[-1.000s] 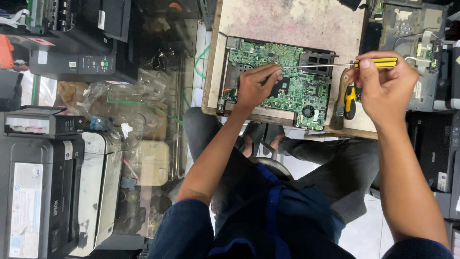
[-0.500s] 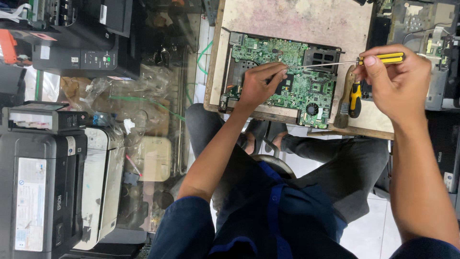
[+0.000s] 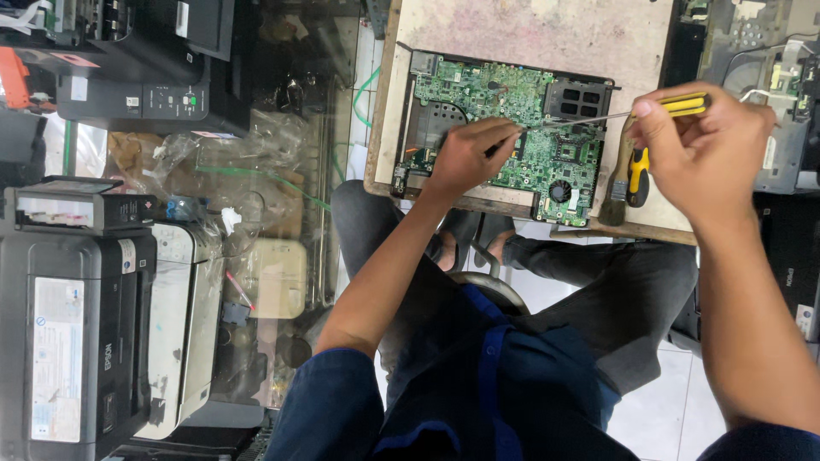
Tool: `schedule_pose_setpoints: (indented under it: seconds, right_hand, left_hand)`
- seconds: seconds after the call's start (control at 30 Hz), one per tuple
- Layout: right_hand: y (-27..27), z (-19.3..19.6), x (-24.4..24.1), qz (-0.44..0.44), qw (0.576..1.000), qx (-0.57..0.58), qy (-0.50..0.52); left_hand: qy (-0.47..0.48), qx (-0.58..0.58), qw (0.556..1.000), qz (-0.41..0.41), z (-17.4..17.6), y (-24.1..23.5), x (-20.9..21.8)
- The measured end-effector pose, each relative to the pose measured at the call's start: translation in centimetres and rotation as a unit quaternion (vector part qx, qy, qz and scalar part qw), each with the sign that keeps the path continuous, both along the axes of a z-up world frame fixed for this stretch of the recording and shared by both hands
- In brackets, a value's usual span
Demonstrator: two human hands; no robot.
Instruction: The person uses a screwdriver to remove screws from a laptop motherboard and then uses a brush to clean the board. The person then reassembles the laptop by placing the casing back on and closing the lid.
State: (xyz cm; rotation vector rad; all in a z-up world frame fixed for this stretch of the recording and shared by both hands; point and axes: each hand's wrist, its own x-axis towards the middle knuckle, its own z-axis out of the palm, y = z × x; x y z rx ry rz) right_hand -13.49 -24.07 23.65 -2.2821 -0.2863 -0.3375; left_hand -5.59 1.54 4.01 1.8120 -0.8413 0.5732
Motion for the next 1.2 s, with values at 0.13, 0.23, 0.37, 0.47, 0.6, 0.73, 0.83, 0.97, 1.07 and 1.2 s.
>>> schedule_pose_setpoints:
  seconds: [0.13, 0.23, 0.37, 0.47, 0.6, 0.73, 0.83, 0.97, 1.07, 1.2]
  right_hand:
    - [1.6, 0.6, -0.7, 0.015, 0.999, -0.022, -0.024]
    - [2.9, 0.5, -1.4, -0.010, 1.000, -0.008, -0.004]
    - [3.3, -0.7, -1.8, -0.025, 0.997, 0.068, -0.001]
    - [2.6, -1.0, -1.9, -0.022, 0.991, 0.128, 0.042]
    - [1.0, -1.2, -1.7, -0.003, 0.985, 0.159, 0.072]
    - [0.3, -1.8, -1.7, -0.009, 0.985, 0.152, 0.079]
    - [-0.1, -2.7, -1.3, -0.008, 0.983, 0.166, 0.077]
    - [0.3, -2.9, -1.1, -0.003, 0.983, 0.169, 0.072]
    - [0.2, -3.3, -0.8, -0.006, 0.983, 0.171, 0.073]
    - [-0.7, -3.9, 0.2, -0.002, 0.983, 0.178, 0.045]
  left_hand:
    - [-0.029, 0.018, 0.999, 0.000, 0.6, -0.1, 0.0]
    - [-0.036, 0.015, 0.999, 0.001, 0.6, 0.0, -0.1]
    - [-0.034, 0.033, 0.999, -0.015, 0.2, 0.0, 0.0]
    - [-0.027, 0.031, 0.999, -0.022, -0.2, -0.1, 0.1]
    - [-0.021, 0.017, 0.999, -0.035, 0.4, -0.1, 0.1]
    - [0.007, -0.003, 0.999, -0.045, 0.7, -0.2, 0.1]
    - [0.009, -0.002, 0.999, -0.054, 0.6, -0.2, 0.2]
    - [-0.013, 0.012, 0.999, -0.040, -0.2, -0.5, 0.4]
    - [-0.023, 0.019, 0.999, -0.023, 0.1, -0.4, 0.5]
    - [0.016, 0.043, 0.999, 0.017, 2.4, 1.2, 1.5]
